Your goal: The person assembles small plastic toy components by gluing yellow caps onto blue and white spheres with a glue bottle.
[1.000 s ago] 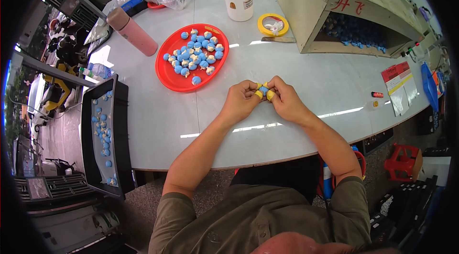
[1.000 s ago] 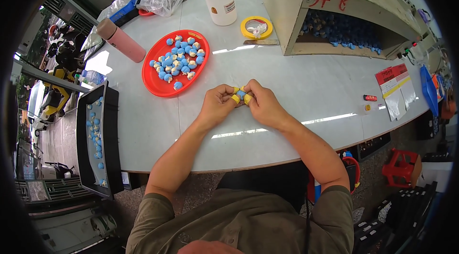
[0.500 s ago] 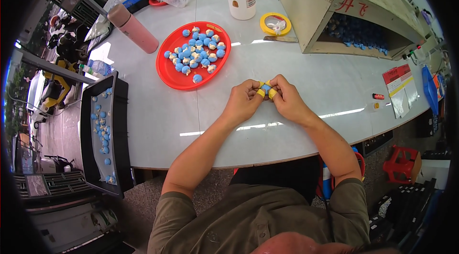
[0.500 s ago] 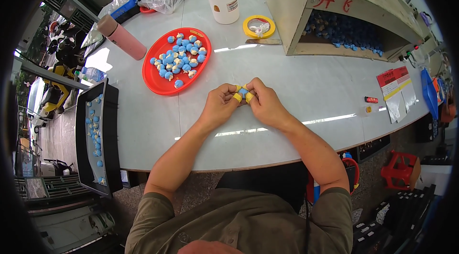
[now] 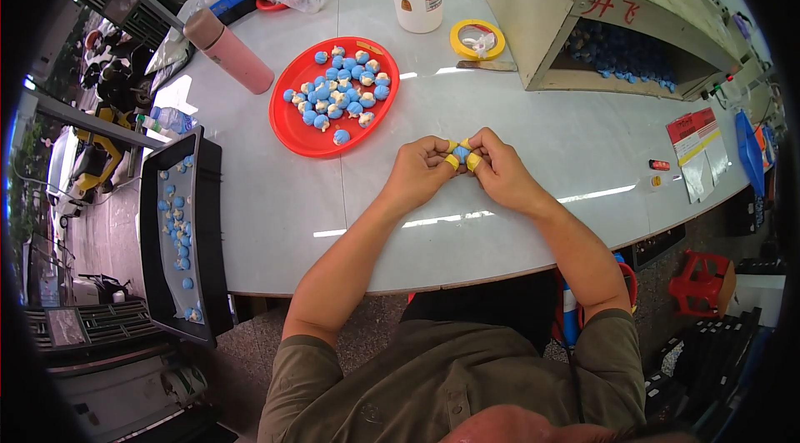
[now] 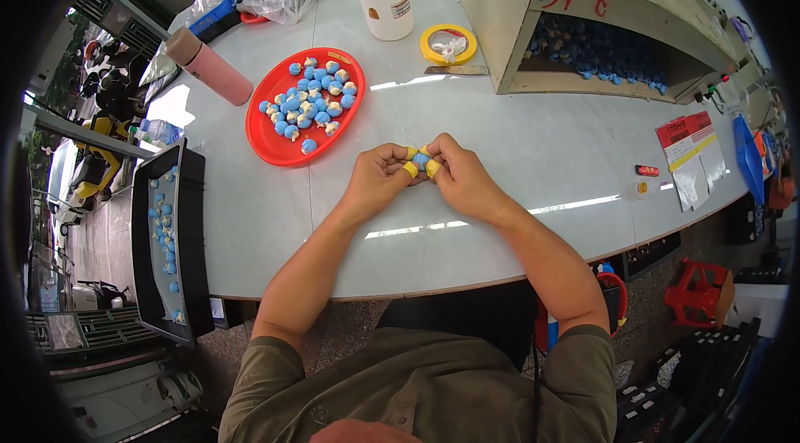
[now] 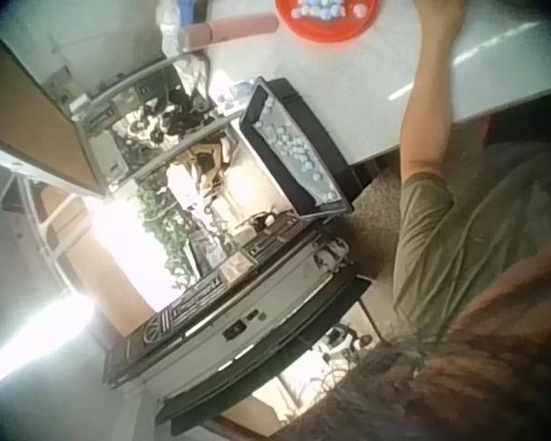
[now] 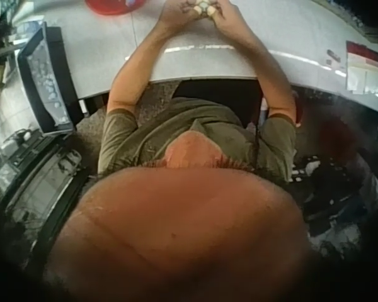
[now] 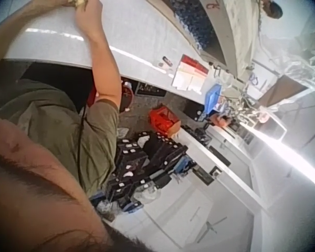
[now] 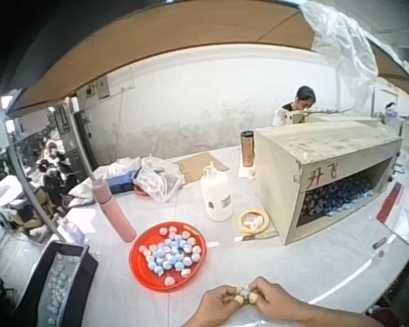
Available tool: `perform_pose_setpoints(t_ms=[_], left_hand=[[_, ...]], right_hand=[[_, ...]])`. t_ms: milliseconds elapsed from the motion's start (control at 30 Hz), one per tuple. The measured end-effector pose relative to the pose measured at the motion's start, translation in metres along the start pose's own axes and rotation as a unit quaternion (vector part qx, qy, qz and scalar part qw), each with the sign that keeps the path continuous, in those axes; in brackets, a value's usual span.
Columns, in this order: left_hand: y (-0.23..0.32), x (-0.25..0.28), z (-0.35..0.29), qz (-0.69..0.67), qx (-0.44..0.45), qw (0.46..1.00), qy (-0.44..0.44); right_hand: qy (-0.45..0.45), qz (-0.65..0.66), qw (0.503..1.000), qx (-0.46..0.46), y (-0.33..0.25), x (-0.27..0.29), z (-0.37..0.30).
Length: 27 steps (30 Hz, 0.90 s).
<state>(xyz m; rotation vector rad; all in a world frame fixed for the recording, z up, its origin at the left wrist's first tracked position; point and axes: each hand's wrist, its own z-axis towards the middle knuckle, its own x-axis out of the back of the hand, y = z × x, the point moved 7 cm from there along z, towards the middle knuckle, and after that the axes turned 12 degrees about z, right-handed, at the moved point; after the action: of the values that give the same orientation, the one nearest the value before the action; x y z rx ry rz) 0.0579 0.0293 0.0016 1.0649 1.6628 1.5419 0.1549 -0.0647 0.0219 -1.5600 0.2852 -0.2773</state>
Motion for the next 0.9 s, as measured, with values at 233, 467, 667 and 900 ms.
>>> perform_pose_setpoints(t_ms=[233, 467, 667, 900], left_hand=[[-0.004, -0.001, 0.000, 0.002, -0.004, 1.000, 0.001], [-0.011, -0.001, 0.003, 0.043, -0.026, 0.999, -0.003], [-0.008, -0.001, 0.002, 0.042, -0.030, 0.999, 0.002], [-0.002, -0.001, 0.000, 0.039, -0.013, 0.999, 0.004]], right_hand=[[0.001, -0.023, 0.999, 0.038, -0.002, -0.001, -0.001], [0.017, -0.040, 0.997, 0.065, 0.000, -0.003, -0.001], [0.018, -0.021, 0.997, 0.072, 0.008, -0.002, 0.001], [0.013, -0.020, 0.997, 0.073, 0.009, -0.001, 0.003]])
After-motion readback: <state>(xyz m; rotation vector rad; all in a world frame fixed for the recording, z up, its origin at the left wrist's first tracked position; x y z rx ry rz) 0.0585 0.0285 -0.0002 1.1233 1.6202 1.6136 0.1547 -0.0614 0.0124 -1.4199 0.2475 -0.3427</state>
